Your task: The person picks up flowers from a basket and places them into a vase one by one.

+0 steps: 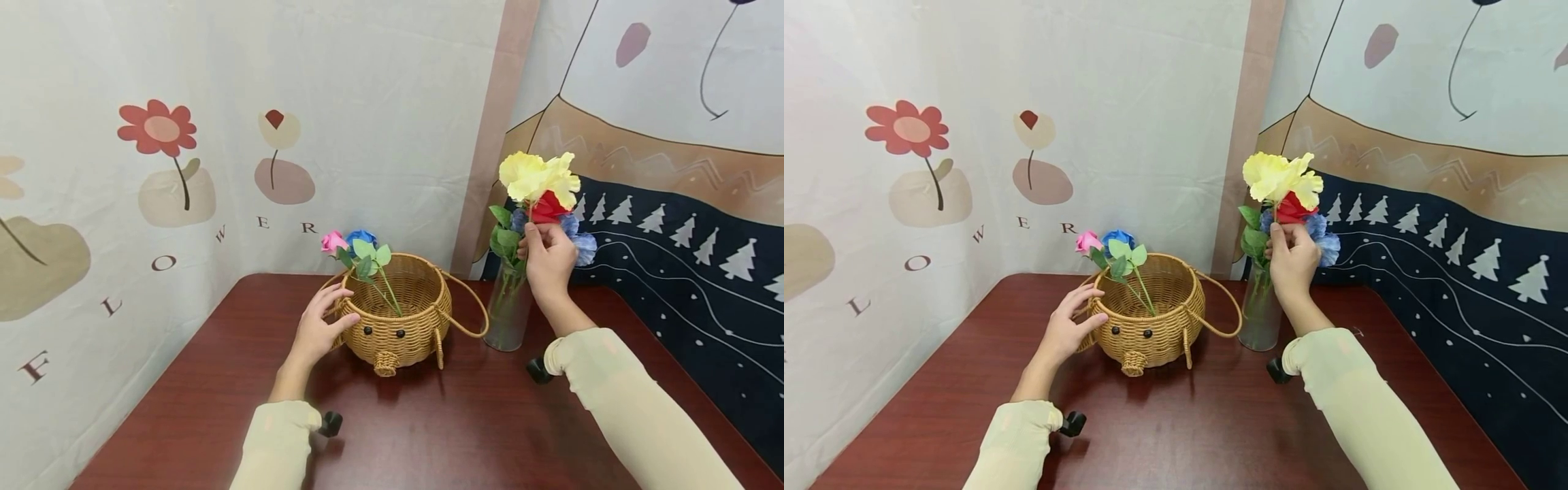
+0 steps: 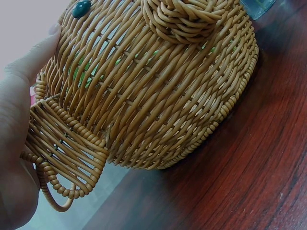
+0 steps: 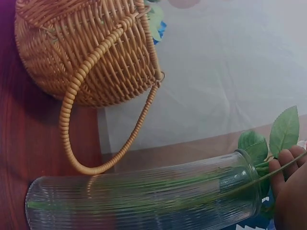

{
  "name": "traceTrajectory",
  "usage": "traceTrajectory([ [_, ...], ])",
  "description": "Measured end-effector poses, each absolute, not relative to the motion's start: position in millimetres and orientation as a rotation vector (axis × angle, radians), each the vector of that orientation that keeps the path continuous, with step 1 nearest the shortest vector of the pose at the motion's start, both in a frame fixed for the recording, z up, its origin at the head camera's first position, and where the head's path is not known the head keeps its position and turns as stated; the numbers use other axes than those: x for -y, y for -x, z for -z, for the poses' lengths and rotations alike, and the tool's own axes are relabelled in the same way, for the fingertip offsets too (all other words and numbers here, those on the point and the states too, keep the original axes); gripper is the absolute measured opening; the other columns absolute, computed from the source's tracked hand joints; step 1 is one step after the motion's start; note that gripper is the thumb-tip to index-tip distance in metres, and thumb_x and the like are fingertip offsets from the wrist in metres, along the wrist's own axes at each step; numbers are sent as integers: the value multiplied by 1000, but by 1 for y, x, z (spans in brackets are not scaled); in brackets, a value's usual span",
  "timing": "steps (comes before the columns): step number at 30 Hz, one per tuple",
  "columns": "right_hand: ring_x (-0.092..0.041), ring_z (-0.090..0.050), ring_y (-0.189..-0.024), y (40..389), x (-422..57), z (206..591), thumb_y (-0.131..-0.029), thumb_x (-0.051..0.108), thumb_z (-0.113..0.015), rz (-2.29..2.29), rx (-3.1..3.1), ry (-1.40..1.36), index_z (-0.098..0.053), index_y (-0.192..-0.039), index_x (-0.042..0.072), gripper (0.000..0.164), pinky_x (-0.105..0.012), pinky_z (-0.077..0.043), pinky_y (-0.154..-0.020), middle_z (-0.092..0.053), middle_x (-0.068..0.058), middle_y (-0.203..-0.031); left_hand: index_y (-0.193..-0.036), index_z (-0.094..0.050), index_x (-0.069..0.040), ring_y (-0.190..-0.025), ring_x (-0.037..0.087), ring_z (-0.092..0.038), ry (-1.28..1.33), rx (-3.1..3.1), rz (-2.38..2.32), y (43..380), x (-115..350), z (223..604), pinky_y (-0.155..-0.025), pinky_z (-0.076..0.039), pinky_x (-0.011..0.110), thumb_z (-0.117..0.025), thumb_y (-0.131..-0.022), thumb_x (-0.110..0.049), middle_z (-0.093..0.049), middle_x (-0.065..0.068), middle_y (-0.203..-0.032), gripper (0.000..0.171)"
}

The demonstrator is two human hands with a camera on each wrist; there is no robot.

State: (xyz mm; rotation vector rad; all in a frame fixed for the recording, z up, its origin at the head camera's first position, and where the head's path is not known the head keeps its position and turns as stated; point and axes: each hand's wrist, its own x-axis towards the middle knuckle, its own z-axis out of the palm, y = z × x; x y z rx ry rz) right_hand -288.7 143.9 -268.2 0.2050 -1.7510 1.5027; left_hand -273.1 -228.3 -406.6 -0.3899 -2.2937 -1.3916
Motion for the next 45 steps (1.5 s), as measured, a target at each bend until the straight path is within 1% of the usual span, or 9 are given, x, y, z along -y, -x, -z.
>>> traceTrajectory([
  [4, -6, -60, -52, 300, -150, 279, -97, 16, -61, -1429, 1781, -161, -62, -87, -12, 30, -17, -51, -55, -63, -29, -76, -122, -65, -19, -132, 29, -41, 386, 2297, 1384, 273, 228, 407, -102, -41, 49, -79, -82, -30, -45, 5, -145, 44],
  [9, -6, -61, -53, 312, -157, 290, -96, 27, -63, -1408, 1791, -119, -66, -84, -9, 38, -15, -50, -55, -66, -23, -74, -121, -65, -20, -132, 29, -42, 390, 2295, 1383, 272, 228, 406, -102, -41, 49, -79, -83, -30, -45, 5, -145, 42],
  [13, -8, -62, -54, 313, -157, 292, -95, 30, -64, -1404, 1796, -106, -67, -82, -7, 39, -16, -50, -54, -67, -19, -72, -121, -65, -20, -131, 29, -42, 394, 2294, 1382, 272, 228, 406, -102, -41, 50, -79, -83, -30, -45, 5, -144, 42],
  [20, -7, -62, -57, 311, -157, 292, -95, 19, -64, -1405, 1817, -118, -68, -93, -6, 26, -16, -50, -56, -68, -14, -74, -121, -65, -20, -131, 28, -43, 391, 2291, 1379, 272, 228, 407, -102, -41, 49, -79, -83, -30, -46, 4, -144, 42],
  [26, -7, -64, -62, 310, -159, 295, -92, 7, -63, -1463, 1811, -116, -66, -102, -4, 15, -18, -52, -61, -68, -3, -78, -121, -65, -19, -132, 29, -42, 388, 2289, 1381, 272, 228, 407, -102, -41, 49, -80, -82, -29, -46, 5, -144, 43],
  [31, -3, -62, -66, 309, -159, 300, -91, 5, -65, -1449, 1806, -74, -62, -100, -5, 13, -16, -50, -63, -68, -9, -86, -121, -65, -19, -132, 29, -42, 390, 2289, 1384, 272, 228, 406, -102, -40, 49, -79, -82, -29, -46, 5, -144, 43],
  [37, 4, -56, -68, 310, -160, 307, -91, 3, -66, -1334, 1824, -66, -67, -93, -7, 10, -15, -44, -65, -68, -18, -87, -121, -65, -19, -132, 28, -42, 385, 2291, 1382, 271, 228, 407, -102, -40, 49, -79, -83, -29, -46, 5, -144, 42],
  [41, 6, -54, -68, 309, -159, 309, -90, 0, -65, -1295, 1819, -91, -70, -93, -5, 8, -15, -41, -64, -69, -19, -86, -121, -65, -19, -132, 28, -42, 383, 2293, 1380, 271, 228, 406, -102, -41, 49, -79, -83, -29, -46, 5, -144, 42],
  [45, 4, -54, -71, 308, -157, 309, -88, 1, -65, -1272, 1835, -113, -73, -96, -2, 12, -16, -41, -65, -70, -17, -89, -121, -65, -20, -131, 29, -42, 381, 2295, 1376, 271, 228, 406, -102, -40, 49, -79, -83, -29, -46, 5, -144, 42],
])
